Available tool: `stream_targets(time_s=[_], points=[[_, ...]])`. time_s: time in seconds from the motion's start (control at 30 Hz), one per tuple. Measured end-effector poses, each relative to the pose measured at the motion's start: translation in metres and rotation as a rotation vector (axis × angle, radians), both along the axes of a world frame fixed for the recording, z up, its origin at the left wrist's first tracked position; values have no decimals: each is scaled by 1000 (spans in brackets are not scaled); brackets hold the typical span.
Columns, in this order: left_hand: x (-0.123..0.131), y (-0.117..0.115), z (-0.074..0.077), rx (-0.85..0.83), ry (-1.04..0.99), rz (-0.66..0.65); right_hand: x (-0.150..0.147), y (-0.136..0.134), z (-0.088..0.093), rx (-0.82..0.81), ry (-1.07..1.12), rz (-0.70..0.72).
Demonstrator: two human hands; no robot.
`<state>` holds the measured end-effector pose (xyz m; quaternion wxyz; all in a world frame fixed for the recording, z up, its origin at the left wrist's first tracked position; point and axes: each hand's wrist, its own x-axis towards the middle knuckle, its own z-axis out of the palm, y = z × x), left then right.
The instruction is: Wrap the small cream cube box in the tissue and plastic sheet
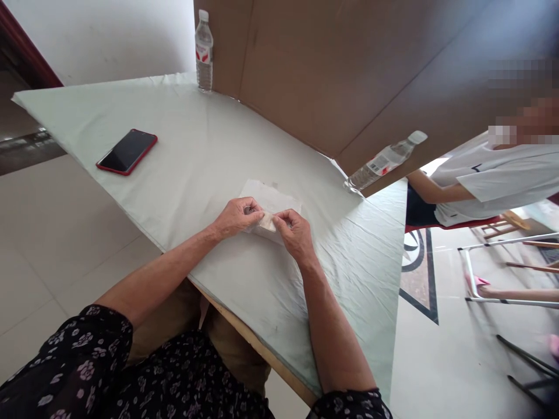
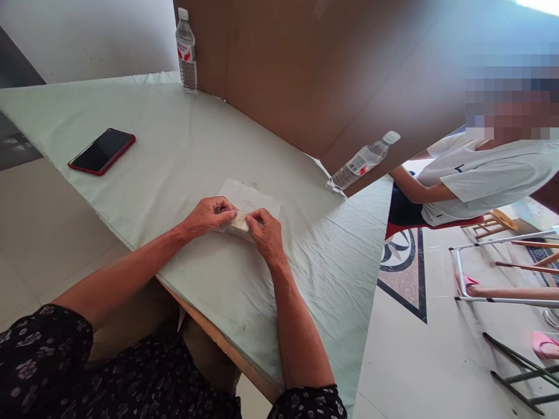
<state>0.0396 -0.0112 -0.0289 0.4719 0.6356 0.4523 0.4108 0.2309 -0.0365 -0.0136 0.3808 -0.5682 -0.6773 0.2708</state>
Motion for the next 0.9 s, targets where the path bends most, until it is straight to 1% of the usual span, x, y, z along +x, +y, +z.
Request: stream_targets(time_s=[0.17,0.23,0.33,0.47,0.57,0.67,0.77,0.9], points=[[-2,-4,2,-17,-12,21,-3,-6,3,-6,8,4],[-3,-5,2,-28,-18,11,-4,-7,2,-16,13,14],[-4,-6,2,-39,-18,0,-4,-6,0,-22,26,20],[-4,-6,1,-37,5,16,-4,-2,-4,-24,42,18],[-4,-7,2,-39,1,12,-1,-1,-5,-51,56,30],[-4,-8,2,-43,-16,9,6,-4,-1,-95,34,56],[-4,-9,3,-54,-31,9,12,-9,4,-110,-26,134],[-4,-10,5,-59,-31,12,13,-11,4,-61,-109,260]])
